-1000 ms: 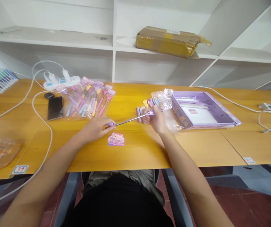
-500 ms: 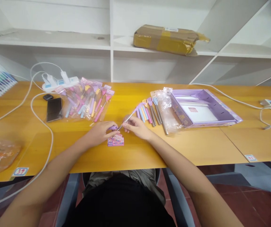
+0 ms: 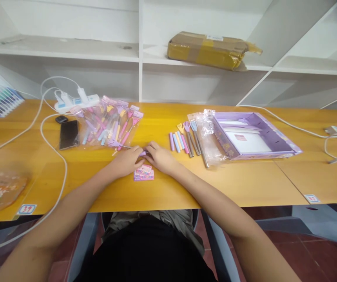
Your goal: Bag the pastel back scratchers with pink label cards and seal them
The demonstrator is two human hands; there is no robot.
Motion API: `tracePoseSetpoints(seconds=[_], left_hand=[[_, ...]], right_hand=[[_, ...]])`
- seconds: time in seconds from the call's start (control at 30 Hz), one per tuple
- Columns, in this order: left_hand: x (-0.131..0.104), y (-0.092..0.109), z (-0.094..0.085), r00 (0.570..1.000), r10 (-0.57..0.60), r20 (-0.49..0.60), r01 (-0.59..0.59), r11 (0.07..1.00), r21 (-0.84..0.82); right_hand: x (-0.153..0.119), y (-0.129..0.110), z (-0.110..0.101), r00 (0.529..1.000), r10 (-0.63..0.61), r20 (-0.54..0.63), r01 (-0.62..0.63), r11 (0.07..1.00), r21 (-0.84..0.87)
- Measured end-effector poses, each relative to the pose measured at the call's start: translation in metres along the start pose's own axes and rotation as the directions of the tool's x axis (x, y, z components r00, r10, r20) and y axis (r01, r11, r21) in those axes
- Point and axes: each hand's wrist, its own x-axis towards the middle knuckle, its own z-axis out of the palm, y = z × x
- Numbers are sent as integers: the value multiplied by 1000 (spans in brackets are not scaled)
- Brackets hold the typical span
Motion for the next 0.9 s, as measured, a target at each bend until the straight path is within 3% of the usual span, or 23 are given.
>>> tracePoseSetpoints(seconds=[0.23,0.33,0.4,0.53,0.63,0.73,0.9], left_hand=[[0,-10,-5,998,36,44,-36,999,9],[-2,-10,-9,999,50,23,-49,998,-40],[-3,-8,-12,999,51,9,-50,995,-91],[-4,-5,-14,999,54,7,-52,988,-142],[-4,-3,-13,999,46,24,-41,986,-160],[-4,-3,-12,999,43,25,-38,986,-160],[-3,-3,-13,1000,31,-3,-31,984,-177]], right_hand=[[2,8,9,999,26,26,-21,987,-161],[0,23,-12,999,24,-42,-30,987,-161],[-5,40,-37,989,96,-109,-115,977,-181],[-32,87,-94,900,385,-206,-433,848,-305],[-58,118,-120,803,569,-175,-583,690,-429],[-74,131,-124,741,662,-108,-602,586,-542],[-72,121,-115,691,723,0,-572,546,-612]])
